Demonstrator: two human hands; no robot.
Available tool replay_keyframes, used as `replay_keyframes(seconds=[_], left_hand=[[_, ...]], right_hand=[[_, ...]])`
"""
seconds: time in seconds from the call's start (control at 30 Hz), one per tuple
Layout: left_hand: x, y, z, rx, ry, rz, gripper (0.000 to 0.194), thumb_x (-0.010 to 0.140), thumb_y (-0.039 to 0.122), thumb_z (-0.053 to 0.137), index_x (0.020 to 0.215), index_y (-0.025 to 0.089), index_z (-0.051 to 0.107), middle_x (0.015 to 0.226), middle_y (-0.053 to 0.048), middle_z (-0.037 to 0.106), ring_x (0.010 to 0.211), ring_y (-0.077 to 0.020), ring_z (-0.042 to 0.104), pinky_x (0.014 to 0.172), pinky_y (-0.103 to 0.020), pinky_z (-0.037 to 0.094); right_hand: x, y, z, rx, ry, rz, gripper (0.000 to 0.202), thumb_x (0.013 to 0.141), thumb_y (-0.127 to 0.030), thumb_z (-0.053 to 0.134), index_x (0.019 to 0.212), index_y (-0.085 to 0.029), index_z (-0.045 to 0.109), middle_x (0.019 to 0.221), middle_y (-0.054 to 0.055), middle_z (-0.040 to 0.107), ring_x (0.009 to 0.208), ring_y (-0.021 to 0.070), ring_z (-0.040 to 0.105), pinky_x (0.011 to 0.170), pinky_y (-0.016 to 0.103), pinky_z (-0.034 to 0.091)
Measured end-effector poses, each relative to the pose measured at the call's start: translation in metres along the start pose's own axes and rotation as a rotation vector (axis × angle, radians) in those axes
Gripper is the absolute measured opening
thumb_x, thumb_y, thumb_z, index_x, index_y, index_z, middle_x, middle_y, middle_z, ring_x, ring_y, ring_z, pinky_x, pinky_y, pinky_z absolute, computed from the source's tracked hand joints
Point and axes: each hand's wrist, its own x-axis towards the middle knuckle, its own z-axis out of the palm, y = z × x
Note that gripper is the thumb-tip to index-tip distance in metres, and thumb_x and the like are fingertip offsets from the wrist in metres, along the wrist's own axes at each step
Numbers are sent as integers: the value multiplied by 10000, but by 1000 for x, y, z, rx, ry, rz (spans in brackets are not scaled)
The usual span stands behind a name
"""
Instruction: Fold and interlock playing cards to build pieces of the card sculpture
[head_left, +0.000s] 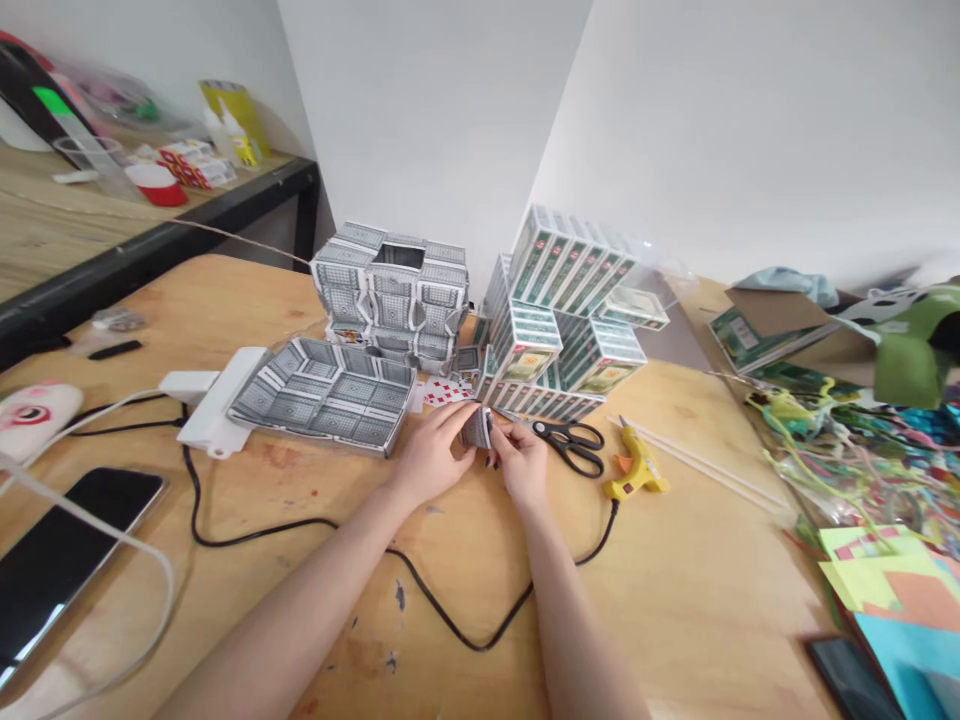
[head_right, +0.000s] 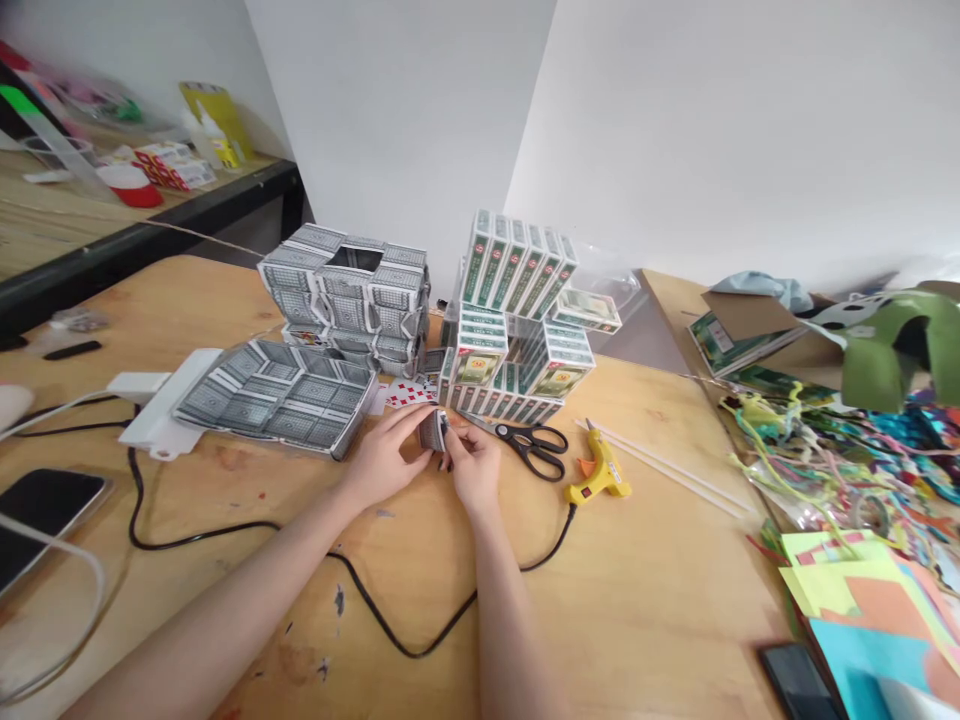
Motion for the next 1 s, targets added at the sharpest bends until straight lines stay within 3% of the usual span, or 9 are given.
replay_keyframes(seconds=[0.13, 0.23, 0.3, 0.77, 1.0], left_hand=[[1, -1, 0, 36, -1, -9, 556, 724, 170, 551, 1261, 200, 408, 1249, -81, 490, 1157, -228, 456, 980, -390, 406], [1, -2, 1, 53, 5, -2, 532, 737, 199, 551, 1253, 202, 422, 1230, -86, 491, 1149, -232, 455, 974, -391, 404], [1, -2, 1, 63, 12, -3, 522, 740, 216, 553, 1247, 200, 433, 1223, -89, 489, 1144, -234, 455, 969, -387, 405], [0, -8, 2, 37, -11, 61, 516, 729, 171, 556, 1234, 209, 455, 1198, -86, 488, 1126, -236, 441, 948, -406, 400], [-1, 0, 0, 4, -47, 47, 520, 716, 173, 575, 1223, 224, 473, 1185, -85, 486, 1124, -249, 415, 954, -427, 374]], right_hand=[[-1, 7, 3, 17, 12, -17, 345, 788, -457, 467, 773, -151, 626, 456, -28, 529, 381, 108, 448, 419, 240, 368], [-2, 13, 6, 29, -25, -21, 413, 763, -428, 519, 1074, -161, 573, 626, 3, 619, 401, 106, 469, 417, 247, 404], [-3, 16, 7, 32, -65, -23, 461, 736, -385, 564, 1138, -162, 538, 684, 17, 639, 414, 103, 482, 428, 250, 429], [-5, 13, 5, 139, -130, 21, 358, 724, -310, 552, 1049, -159, 541, 797, 38, 666, 340, 68, 449, 345, 226, 384], [-2, 9, 3, 203, -79, 74, 252, 673, -257, 593, 899, -148, 574, 554, -22, 596, 315, 40, 314, 323, 180, 219]])
